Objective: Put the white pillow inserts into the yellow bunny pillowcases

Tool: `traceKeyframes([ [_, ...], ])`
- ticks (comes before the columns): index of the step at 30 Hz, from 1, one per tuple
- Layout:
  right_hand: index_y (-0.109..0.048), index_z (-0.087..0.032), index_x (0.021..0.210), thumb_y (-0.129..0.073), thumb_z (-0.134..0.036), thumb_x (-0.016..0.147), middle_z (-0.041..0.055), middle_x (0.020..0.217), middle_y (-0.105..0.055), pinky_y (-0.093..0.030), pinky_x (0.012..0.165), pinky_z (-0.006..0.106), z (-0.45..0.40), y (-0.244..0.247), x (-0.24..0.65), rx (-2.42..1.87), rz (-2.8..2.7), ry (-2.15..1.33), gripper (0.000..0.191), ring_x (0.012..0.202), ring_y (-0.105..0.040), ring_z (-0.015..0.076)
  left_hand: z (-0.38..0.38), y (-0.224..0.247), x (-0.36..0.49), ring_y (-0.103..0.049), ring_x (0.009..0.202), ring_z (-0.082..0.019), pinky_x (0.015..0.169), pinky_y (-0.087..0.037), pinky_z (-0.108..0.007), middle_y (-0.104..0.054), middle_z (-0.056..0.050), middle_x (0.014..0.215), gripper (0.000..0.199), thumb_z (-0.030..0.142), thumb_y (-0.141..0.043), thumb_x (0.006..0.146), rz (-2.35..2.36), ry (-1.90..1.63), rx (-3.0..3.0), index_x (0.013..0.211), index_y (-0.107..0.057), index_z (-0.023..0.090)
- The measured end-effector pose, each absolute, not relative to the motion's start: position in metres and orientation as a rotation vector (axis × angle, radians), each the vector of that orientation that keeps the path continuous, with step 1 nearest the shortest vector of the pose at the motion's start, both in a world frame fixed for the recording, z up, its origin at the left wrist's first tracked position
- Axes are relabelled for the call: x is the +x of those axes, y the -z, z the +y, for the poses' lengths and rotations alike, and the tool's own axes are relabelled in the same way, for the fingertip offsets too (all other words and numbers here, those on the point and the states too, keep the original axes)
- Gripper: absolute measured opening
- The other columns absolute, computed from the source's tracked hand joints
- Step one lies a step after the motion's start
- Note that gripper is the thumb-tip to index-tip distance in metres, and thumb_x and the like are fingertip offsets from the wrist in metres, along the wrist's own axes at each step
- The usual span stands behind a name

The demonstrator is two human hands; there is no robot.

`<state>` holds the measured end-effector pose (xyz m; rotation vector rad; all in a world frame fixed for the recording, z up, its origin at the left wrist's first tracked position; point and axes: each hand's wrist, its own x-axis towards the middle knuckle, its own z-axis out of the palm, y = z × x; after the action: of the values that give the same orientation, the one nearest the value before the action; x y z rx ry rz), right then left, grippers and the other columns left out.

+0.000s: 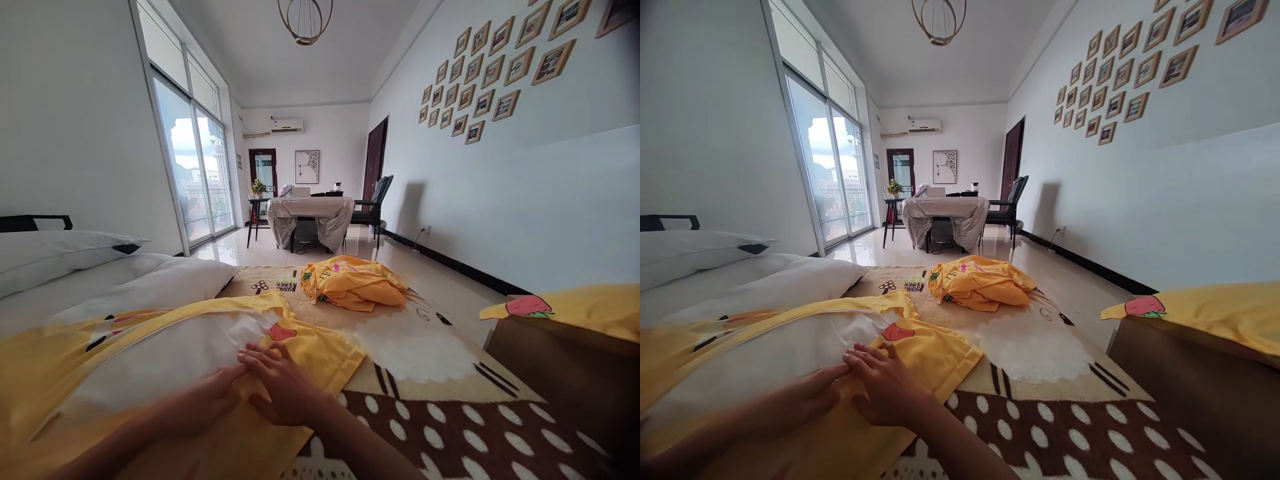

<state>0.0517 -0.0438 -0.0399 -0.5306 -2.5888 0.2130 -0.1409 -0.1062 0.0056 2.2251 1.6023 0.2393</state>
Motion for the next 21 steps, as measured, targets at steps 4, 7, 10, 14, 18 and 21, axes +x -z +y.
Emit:
traceKeyframes([
  [4,-0.060,-0.019,0.090,-0.057,-0.042,0.083,0.0059,0.091,-0.070,-0.032,0.096,0.034,-0.034,0.051,0.046,-0.627,-2.673,-0.071,0.024,0.093,-0.062,0.0211,-0.116,-0.021,-0.149,-0.060,0.108,-0.025,0.097,-0.046,-0.035,-0.068,-0.004,0.115,0.041,0.044,-0.036,0.090,1.620,-0.190,2.152,0.114,-0.065,0.026],
  [7,-0.059,-0.018,0.078,-0.061,-0.060,0.077,0.0061,0.084,-0.069,-0.033,0.094,0.035,-0.021,0.062,0.060,-0.704,-2.707,0.001,0.042,0.087,-0.062,0.0216,-0.114,-0.026,-0.166,-0.060,0.106,-0.025,0.097,-0.044,-0.036,-0.069,-0.003,0.108,0.044,0.046,-0.031,0.092,1.745,-0.196,2.121,0.104,-0.068,0.026],
  [10,-0.063,-0.018,0.078,-0.067,-0.061,0.071,0.0044,0.082,-0.069,-0.034,0.093,0.034,-0.020,0.063,0.080,-0.739,-2.792,-0.025,0.043,0.082,-0.062,0.0200,-0.105,-0.025,-0.173,-0.060,0.106,-0.023,0.097,-0.043,-0.034,-0.070,-0.001,0.109,0.038,0.035,-0.035,0.089,1.704,-0.126,2.124,0.104,-0.069,0.028],
  [14,-0.065,-0.019,0.067,-0.071,-0.041,0.072,0.0023,0.076,-0.069,-0.036,0.093,0.033,-0.030,0.054,0.113,-0.745,-2.952,-0.098,0.024,0.080,-0.062,0.0184,-0.097,-0.023,-0.153,-0.065,0.098,-0.025,0.088,-0.049,-0.037,-0.072,-0.005,0.103,0.040,0.019,-0.037,0.083,1.636,0.206,2.250,0.102,-0.071,0.026],
  [18,-0.068,-0.020,0.071,-0.066,-0.029,0.077,0.0032,0.091,-0.070,-0.030,0.102,0.038,-0.040,0.053,0.145,-0.730,-2.931,-0.226,0.011,0.094,-0.062,0.0199,-0.088,-0.027,-0.105,-0.070,0.080,-0.031,0.065,-0.054,-0.038,-0.073,-0.015,0.089,0.035,0.004,-0.049,0.070,1.609,0.710,2.554,0.091,-0.074,0.016],
  [21,-0.068,-0.021,0.077,-0.067,-0.024,0.075,0.0017,0.097,-0.070,-0.030,0.103,0.037,-0.042,0.058,0.158,-0.751,-2.934,-0.379,0.004,0.106,-0.060,0.0206,-0.071,-0.023,-0.059,-0.069,0.080,-0.035,0.066,-0.053,-0.042,-0.072,-0.020,0.085,0.027,0.004,-0.052,0.071,1.476,0.750,2.758,0.087,-0.073,0.010],
])
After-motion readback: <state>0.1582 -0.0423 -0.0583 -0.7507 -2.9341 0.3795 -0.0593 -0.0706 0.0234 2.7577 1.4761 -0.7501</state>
